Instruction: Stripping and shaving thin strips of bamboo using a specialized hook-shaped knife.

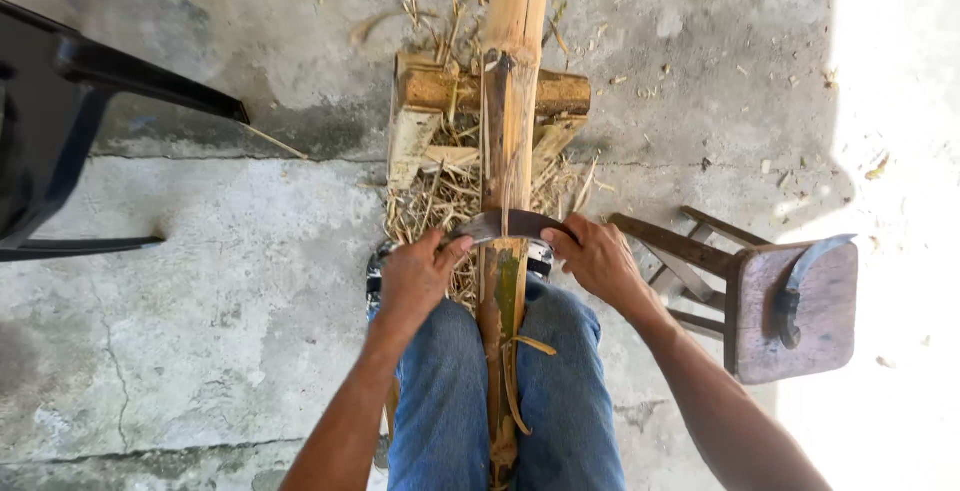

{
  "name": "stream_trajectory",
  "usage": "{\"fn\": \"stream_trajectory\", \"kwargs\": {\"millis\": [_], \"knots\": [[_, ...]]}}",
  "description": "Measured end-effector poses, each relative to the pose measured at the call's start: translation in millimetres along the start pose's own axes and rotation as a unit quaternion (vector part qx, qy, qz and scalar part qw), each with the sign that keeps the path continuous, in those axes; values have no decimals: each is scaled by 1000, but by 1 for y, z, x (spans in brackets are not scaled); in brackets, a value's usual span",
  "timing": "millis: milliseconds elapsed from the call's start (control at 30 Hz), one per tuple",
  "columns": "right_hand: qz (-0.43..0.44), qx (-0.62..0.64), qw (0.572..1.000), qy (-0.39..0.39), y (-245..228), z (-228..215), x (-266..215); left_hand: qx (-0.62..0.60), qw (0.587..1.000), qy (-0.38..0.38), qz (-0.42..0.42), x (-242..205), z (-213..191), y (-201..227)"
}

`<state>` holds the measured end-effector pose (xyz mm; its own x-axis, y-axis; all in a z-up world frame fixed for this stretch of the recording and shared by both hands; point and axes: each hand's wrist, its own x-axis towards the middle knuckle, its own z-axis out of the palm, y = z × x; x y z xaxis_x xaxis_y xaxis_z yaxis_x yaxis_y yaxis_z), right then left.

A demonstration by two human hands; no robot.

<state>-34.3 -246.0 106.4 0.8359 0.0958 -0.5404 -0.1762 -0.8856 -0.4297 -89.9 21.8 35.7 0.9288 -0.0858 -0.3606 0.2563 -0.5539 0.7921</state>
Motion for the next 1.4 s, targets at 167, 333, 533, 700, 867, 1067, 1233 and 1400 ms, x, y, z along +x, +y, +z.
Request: {"fn": "stream_trajectory", "kwargs": {"millis": [167,333,533,700,867,1067,1233,1400], "knots": [[9,-38,993,-112,-6,-27,50,43,998,-31,26,66,-16,-2],[-193,6,974,120,-17,-62,157,39,982,166,86,167,2,7],[-140,-84,968,190,-30,-68,148,-60,967,227,96,160,0,20],[-109,-77,981,137,-25,-30,66,-24,984,147,99,82,18,-6],[21,-61,990,-122,-20,-14,1,-77,996,-13,43,0,0,-29],[-13,-24,998,-50,-20,-30,68,4,999,46,23,70,-5,-7],[-142,23,983,116,-4,-27,100,11,982,165,90,96,-14,27],[-74,2,997,13,22,14,35,73,996,33,31,28,-19,16]]}}
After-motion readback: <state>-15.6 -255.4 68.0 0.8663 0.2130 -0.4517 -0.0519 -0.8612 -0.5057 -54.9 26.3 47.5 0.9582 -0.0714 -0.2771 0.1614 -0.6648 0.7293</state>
